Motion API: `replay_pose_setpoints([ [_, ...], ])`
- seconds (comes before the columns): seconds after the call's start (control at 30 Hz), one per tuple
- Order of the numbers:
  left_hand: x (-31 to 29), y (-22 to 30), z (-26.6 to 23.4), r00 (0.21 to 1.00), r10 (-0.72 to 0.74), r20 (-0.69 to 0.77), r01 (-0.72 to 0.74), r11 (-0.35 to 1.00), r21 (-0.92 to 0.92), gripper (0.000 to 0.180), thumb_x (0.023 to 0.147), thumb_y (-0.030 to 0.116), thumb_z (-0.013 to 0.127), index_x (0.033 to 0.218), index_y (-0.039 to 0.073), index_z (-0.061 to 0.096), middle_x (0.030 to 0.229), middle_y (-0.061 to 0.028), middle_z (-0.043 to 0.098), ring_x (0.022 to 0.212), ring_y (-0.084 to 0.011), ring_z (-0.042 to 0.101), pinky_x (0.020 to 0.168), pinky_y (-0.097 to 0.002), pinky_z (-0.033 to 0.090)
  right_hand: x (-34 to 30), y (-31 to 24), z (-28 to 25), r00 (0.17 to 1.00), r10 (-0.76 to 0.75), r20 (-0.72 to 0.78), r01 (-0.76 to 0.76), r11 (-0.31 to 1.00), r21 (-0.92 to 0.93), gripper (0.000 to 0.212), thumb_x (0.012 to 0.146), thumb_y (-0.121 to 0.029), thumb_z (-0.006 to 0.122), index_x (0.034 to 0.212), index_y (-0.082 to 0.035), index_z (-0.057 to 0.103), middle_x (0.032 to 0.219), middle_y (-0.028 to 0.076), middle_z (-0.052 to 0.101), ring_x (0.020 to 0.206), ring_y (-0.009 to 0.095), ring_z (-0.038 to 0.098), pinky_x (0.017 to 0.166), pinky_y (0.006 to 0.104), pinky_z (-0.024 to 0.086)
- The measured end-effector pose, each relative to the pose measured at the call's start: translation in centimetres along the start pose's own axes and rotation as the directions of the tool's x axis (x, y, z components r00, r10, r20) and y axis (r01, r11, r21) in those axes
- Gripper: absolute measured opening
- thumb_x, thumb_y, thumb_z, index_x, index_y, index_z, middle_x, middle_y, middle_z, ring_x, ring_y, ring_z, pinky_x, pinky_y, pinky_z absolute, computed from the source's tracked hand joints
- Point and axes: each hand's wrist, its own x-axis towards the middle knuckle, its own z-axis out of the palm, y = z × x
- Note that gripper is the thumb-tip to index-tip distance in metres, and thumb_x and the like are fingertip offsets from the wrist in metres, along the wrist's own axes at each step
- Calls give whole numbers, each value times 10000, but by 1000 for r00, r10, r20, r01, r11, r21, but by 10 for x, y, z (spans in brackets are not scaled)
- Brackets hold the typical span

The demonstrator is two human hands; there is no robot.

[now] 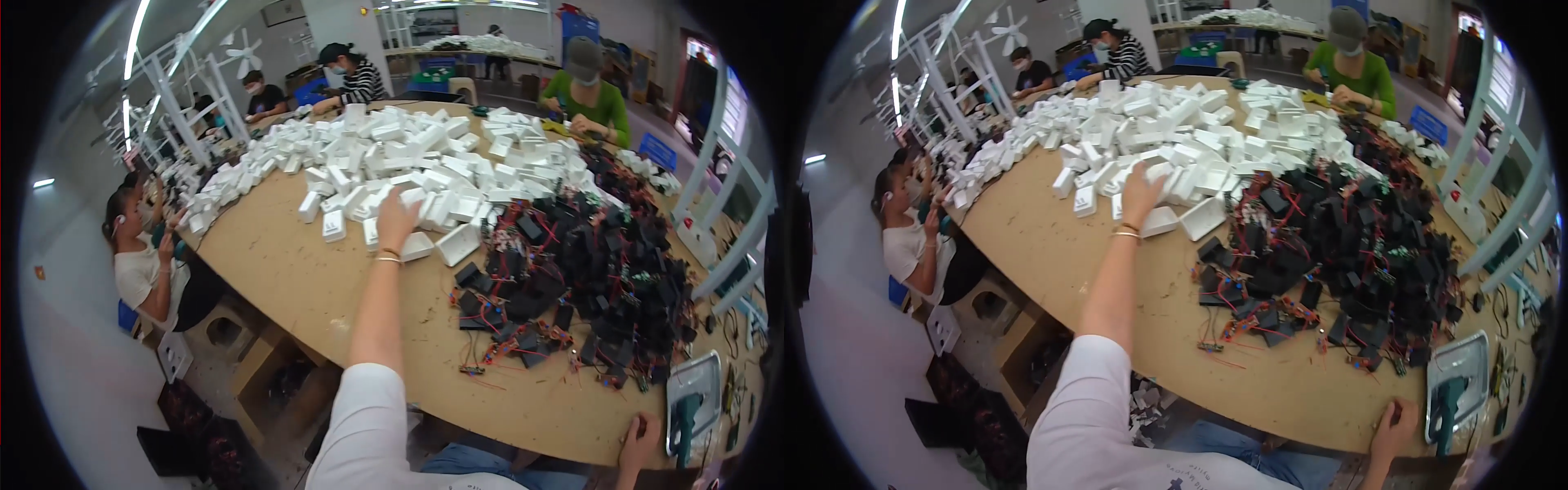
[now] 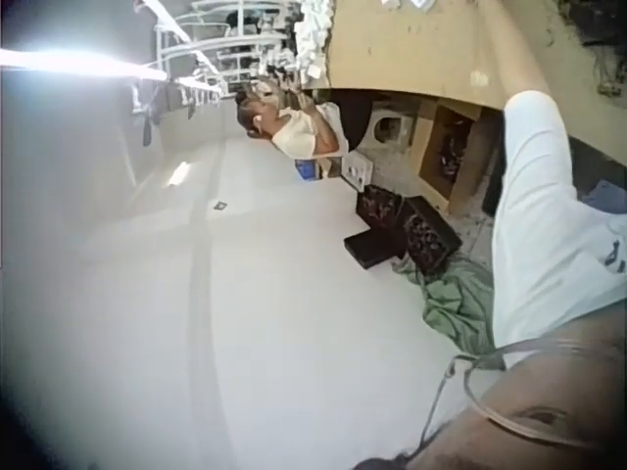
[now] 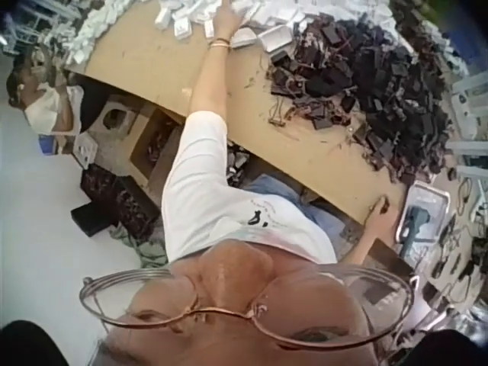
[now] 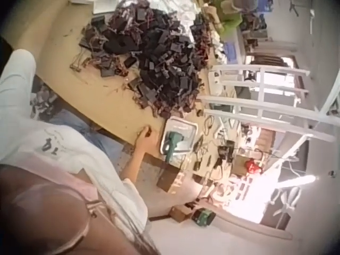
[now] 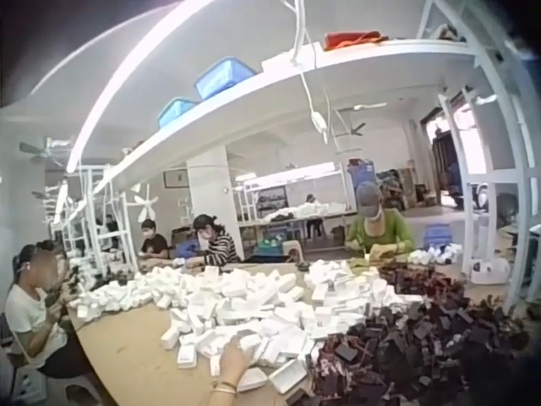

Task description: Assembling electronic components by inserting wires into plastic housings and using a handheld soldering tool to secure them.

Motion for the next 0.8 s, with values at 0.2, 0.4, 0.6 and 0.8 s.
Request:
replay_pose_setpoints([
  [0.2, -41, 41, -9, 989, 29, 145, -31, 1000, 6, 552, 759, 427, 715, 1026, -10, 509, 995, -194, 589, 917, -311, 585, 811, -397, 462, 5, 1, -6, 1000, 16, -1, -16, 993, -118, 123, 846, -88, 583, 928, 3, 591, 862, 139, 554, 797, 283, 551, 705, 361, 441],
  [0.4, -58, 126, -73, 952, -243, 185, 288, 514, -808, 438, 917, 366, 584, 1126, 2, 457, 1039, -120, 568, 898, -178, 583, 781, -317, 492, 16, -20, -4, 1000, 27, -4, -27, 997, -66, 148, 823, -76, 618, 954, -9, 605, 899, 127, 594, 817, 260, 585, 743, 330, 459],
  [0.6, -187, 231, -89, 514, 356, 780, 851, -95, -517, 591, 917, 307, 535, 1382, 21, 309, 1257, -163, 521, 1107, -308, 566, 854, -467, 519, 52, -70, 19, 988, -150, -40, 154, 975, 162, 259, 790, -85, 657, 1037, -25, 608, 980, 125, 599, 903, 270, 581, 819, 342, 455],
  [0.8, -271, 278, -59, 299, 231, 926, 953, -126, -276, 482, 907, 177, 530, 1334, 28, 362, 1176, -111, 560, 1029, -210, 601, 851, -337, 508, 122, -111, 69, 880, -465, -101, 461, 885, -61, 331, 748, -199, 713, 1030, -50, 624, 1034, 113, 573, 989, 286, 528, 881, 399, 387],
])
